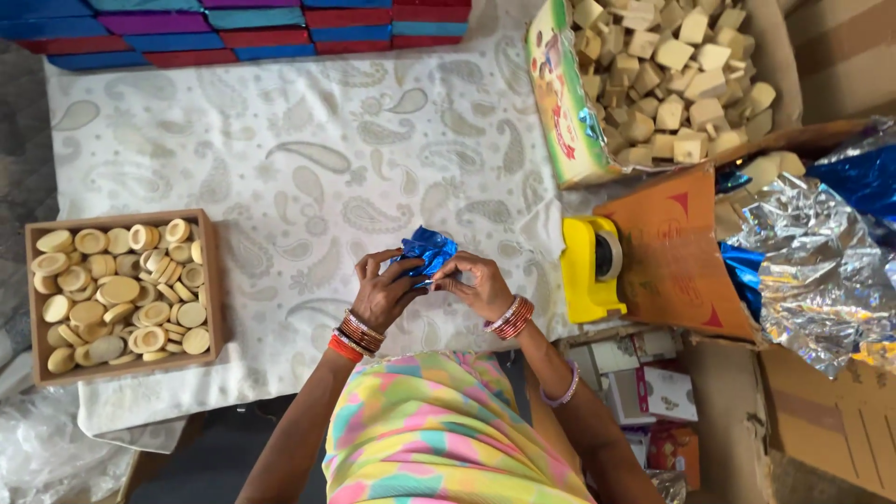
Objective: The person is wrapping small blocks in foil and decorative blue paper.
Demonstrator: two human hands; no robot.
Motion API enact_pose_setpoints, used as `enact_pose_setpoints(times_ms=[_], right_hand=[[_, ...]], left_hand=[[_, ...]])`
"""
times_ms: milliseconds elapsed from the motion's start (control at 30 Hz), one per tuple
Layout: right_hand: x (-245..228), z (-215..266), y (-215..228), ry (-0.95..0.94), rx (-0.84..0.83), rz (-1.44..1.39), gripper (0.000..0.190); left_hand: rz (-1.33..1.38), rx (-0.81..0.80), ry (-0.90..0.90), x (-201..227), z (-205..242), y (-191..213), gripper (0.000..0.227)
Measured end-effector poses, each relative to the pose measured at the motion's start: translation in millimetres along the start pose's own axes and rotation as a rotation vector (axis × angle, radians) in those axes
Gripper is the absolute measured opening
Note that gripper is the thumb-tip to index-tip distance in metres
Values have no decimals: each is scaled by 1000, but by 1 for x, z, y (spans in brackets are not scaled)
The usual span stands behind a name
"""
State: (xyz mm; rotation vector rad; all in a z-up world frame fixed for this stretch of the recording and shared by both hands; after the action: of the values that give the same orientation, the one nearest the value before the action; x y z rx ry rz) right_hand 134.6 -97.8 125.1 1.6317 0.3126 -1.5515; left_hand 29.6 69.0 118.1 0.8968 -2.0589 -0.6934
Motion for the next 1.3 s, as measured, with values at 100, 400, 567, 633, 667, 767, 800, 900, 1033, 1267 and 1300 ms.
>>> enact_pose_setpoints(times_ms=[100,400,567,633,667,767,800,900,1033,1267,1300], right_hand=[[21,-3,-7,-162,-33,-334,24],[6,15,34,19,-42,-366,76],[16,31,27,3,64,136,67],[20,30,19,84,131,238,55],[16,29,18,83,132,238,55],[13,21,17,72,186,227,48],[18,19,16,62,173,220,43],[32,16,14,61,137,307,35],[38,12,10,144,84,449,25],[27,11,8,198,52,458,22],[26,11,7,188,46,462,22]], left_hand=[[38,16,43,-1,5,-1,21],[80,-19,54,1,6,-14,19],[96,-31,66,-1,6,-14,20],[111,-21,57,-5,9,-20,23],[112,-21,55,-4,10,-21,23],[114,-29,51,-3,11,-19,24],[124,-23,52,-2,10,-16,27],[152,-25,62,-1,13,-18,35],[179,-22,95,-4,21,-30,44],[166,35,105,-3,24,-33,45],[176,39,116,-2,23,-33,48]])
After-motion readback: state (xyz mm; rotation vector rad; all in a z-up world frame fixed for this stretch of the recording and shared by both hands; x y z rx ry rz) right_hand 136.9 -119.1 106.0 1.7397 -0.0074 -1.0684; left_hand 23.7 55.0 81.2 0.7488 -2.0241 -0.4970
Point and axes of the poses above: each hand's wrist, its own z-axis away from the middle knuckle, its own y-axis out of the back of the hand, x = y × z, the point moved 5 cm from there along -z, towards the middle knuckle, and after that the axes turned 13 degrees about -y, right-handed, at the moved point
